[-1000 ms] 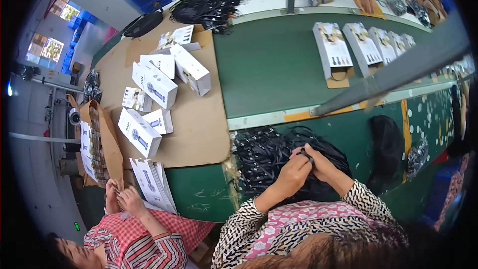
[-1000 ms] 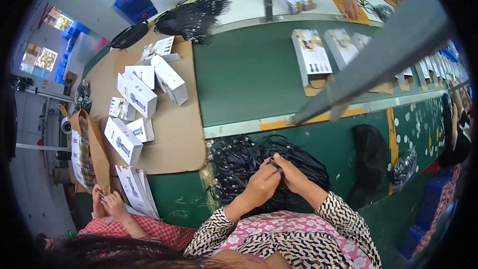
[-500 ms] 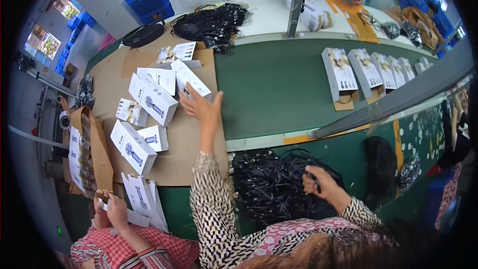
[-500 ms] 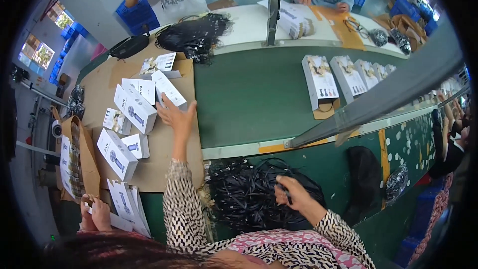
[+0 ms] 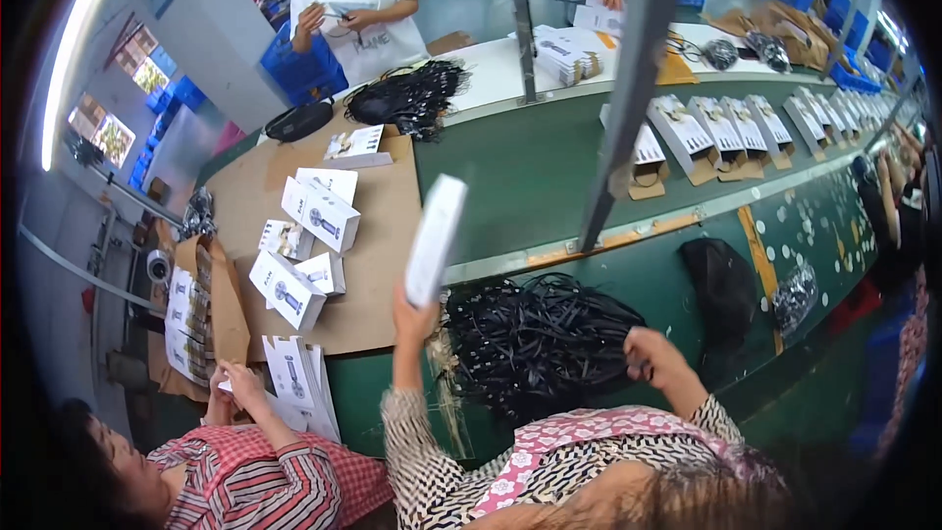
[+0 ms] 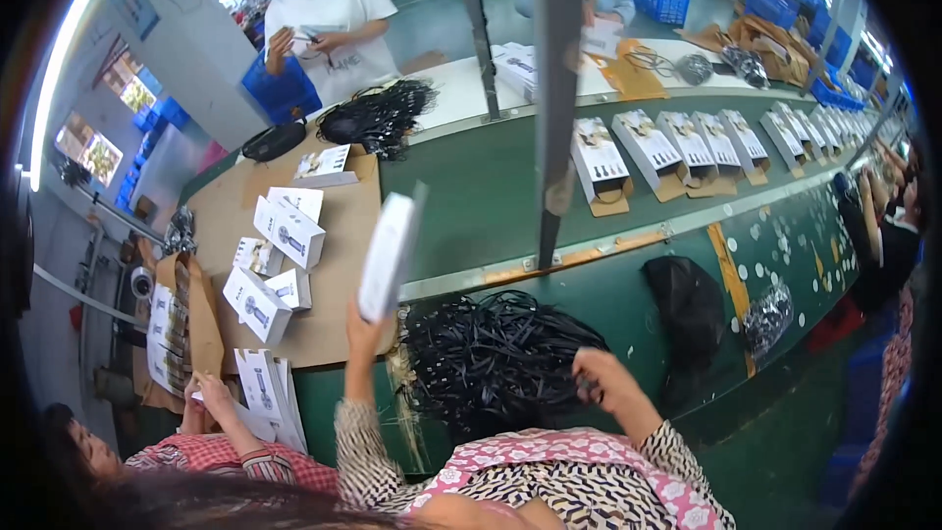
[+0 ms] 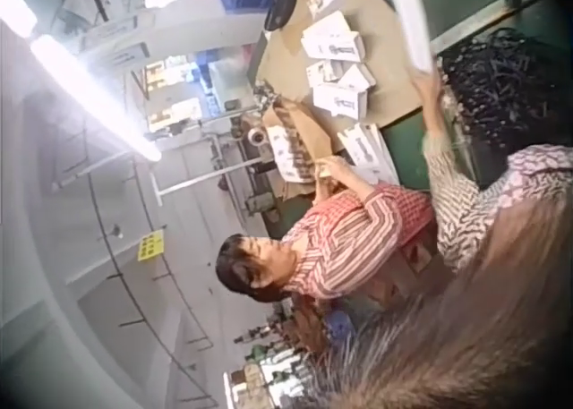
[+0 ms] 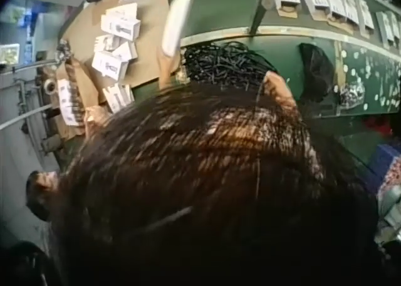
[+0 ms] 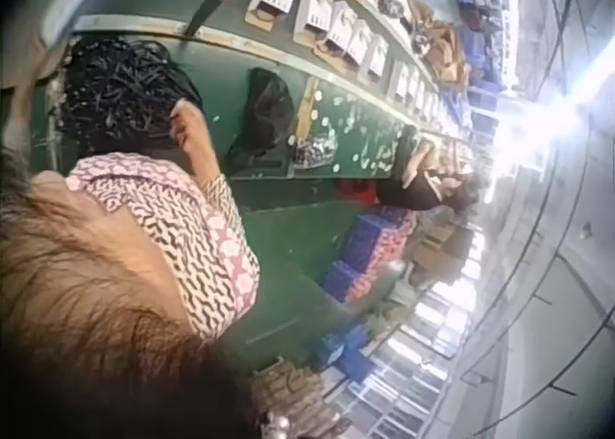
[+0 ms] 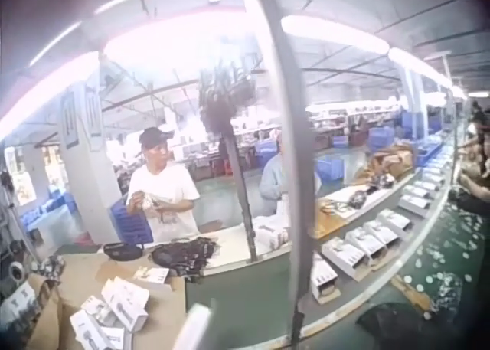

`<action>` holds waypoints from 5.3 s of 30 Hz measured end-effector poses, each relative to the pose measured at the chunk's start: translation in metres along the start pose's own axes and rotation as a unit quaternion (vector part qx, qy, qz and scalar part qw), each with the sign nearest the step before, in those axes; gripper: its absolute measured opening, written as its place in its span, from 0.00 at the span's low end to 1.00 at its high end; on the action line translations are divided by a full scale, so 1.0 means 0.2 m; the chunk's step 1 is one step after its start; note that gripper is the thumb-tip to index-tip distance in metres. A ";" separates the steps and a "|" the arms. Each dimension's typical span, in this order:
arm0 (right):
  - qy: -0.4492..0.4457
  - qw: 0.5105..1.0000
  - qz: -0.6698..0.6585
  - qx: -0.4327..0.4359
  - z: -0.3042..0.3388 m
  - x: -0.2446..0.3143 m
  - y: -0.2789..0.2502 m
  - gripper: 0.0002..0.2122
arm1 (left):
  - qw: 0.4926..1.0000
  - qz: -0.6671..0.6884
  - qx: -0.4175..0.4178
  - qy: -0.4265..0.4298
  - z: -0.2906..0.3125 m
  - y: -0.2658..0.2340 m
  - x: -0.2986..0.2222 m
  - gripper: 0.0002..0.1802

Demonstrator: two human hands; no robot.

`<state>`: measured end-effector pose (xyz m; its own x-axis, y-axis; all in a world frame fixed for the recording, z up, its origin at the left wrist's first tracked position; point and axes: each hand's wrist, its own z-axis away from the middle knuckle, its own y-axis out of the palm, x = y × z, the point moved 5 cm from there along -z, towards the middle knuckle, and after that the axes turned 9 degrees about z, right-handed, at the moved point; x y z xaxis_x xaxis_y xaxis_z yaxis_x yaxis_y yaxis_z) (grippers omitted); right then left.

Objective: The person assembles and folds flat paper boxes by hand, then places black cable components and packaging inserts inside them.

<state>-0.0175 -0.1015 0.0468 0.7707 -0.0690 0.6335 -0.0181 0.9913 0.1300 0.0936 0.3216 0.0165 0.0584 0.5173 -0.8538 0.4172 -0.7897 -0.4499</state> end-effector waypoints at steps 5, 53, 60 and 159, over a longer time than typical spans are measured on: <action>-0.212 0.933 -0.278 0.090 0.07 0.36 -0.29 0.16 | 0.974 0.199 0.083 -0.068 0.86 0.17 -0.21 0.40; -0.409 0.755 0.438 -0.264 0.02 0.81 -0.85 0.10 | 0.962 0.084 0.238 -0.107 1.17 0.63 -0.65 0.16; -0.471 0.682 0.508 -0.233 -0.71 0.76 -0.74 0.26 | 0.937 0.084 0.279 -0.193 1.27 0.77 -0.65 0.14; -0.336 0.897 -0.258 0.125 0.45 0.69 -0.16 0.13 | 0.800 0.326 0.410 -0.292 0.64 0.54 -1.05 0.21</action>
<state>0.0326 -0.1536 0.1982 0.1606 -0.6458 0.7464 0.0234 0.7585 0.6513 0.0105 0.0860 0.1143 -0.5117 -0.1468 -0.8466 -0.2781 -0.9039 0.3249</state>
